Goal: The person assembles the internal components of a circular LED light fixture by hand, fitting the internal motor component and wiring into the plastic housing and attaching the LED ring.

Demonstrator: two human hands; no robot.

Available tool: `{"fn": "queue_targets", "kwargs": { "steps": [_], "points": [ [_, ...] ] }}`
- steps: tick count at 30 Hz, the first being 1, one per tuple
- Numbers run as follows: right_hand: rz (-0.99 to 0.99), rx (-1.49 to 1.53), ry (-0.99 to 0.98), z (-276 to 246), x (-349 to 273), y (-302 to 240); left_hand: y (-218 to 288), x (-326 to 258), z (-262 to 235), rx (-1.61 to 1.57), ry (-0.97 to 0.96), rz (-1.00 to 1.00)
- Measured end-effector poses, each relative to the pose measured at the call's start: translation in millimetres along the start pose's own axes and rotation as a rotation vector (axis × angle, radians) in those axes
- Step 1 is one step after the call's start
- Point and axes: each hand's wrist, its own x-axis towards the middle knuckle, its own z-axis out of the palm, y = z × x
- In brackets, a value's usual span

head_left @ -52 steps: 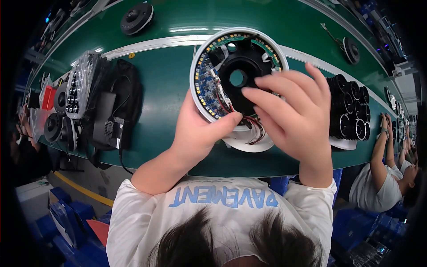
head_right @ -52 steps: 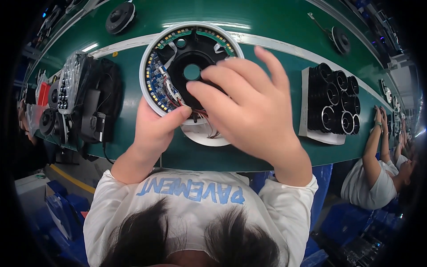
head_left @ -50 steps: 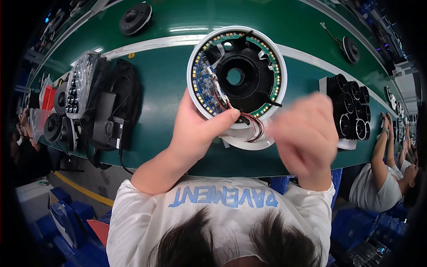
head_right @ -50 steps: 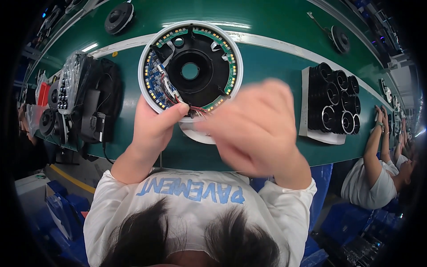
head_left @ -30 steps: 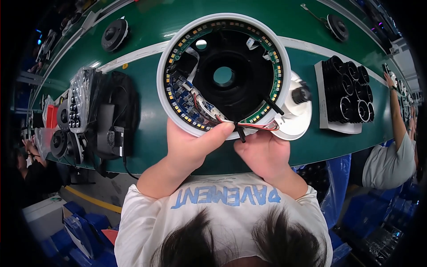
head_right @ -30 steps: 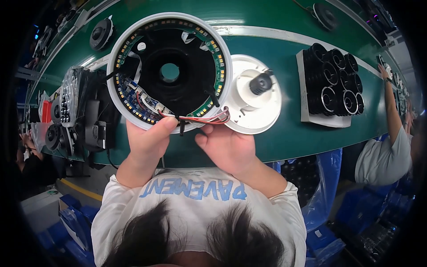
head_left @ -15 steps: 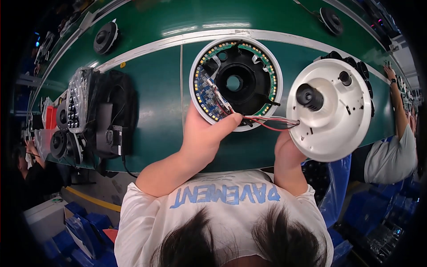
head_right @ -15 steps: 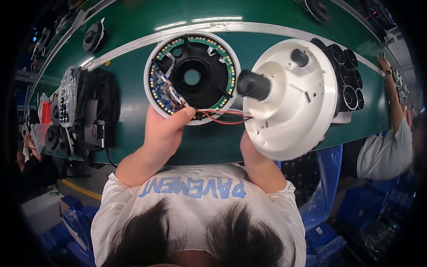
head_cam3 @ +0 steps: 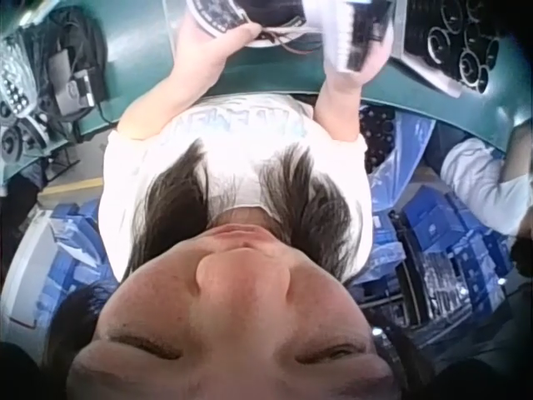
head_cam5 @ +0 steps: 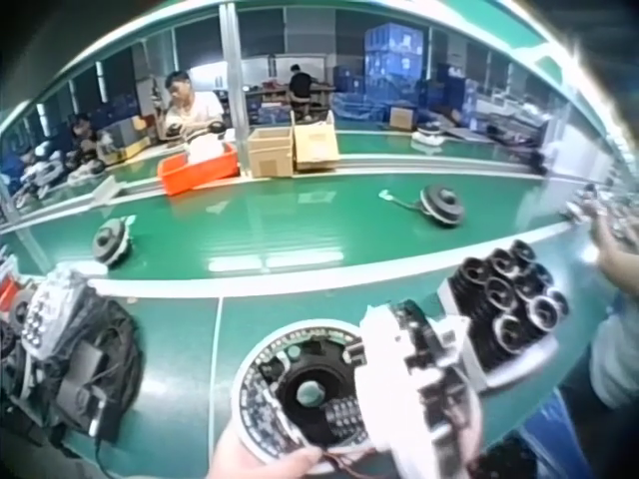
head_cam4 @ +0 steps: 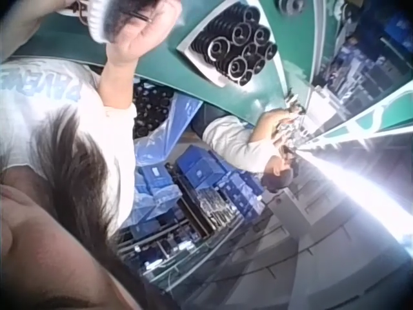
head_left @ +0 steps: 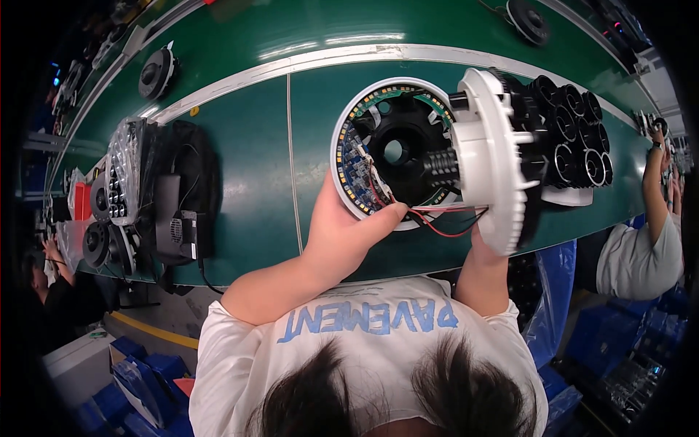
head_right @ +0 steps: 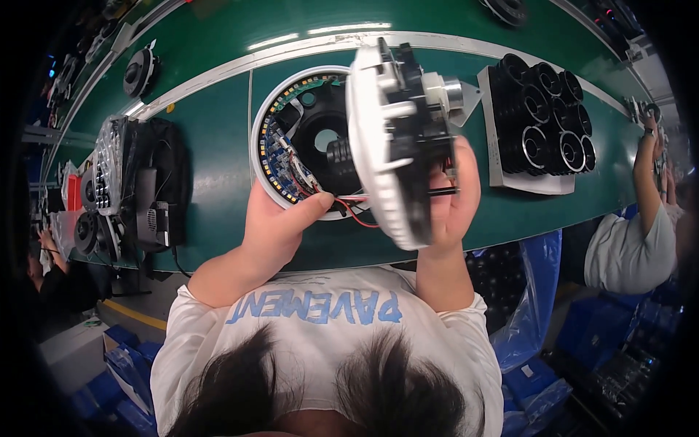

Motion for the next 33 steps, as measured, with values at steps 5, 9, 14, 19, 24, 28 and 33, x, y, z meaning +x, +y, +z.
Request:
{"fn": "queue_targets", "kwargs": {
  "steps": [5,9,14,19,24,28,33],
  "points": [
    [-0.251,-0.154,0.024,5.0,20.8,-13.3,0.9,1.0,-1.8,-0.005,-0.007,-0.013],
    [-0.304,-0.122,-0.021,6.5,21.8,-12.6,0.6,2.5,-1.2,-0.016,-0.024,0.005],
    [-0.251,-0.089,-0.067,3.3,23.2,-13.3,-0.3,1.7,-3.4,-0.07,-0.061,-0.053],
    [0.154,0.188,-0.122,4.4,23.6,-18.7,2.1,0.2,-1.3,-0.088,0.017,-0.021],
    [0.322,0.515,-0.181,2.7,26.3,-16.3,0.0,0.6,-1.3,-0.131,0.017,-0.026],
    [0.324,0.485,-0.139,-0.2,29.6,-11.4,-0.8,-0.3,-2.7,-0.087,0.037,-0.015],
    [0.441,0.728,-0.17,2.9,32.3,-17.0,-1.1,-1.6,-3.4,-0.115,0.032,-0.022]
  ]
}}
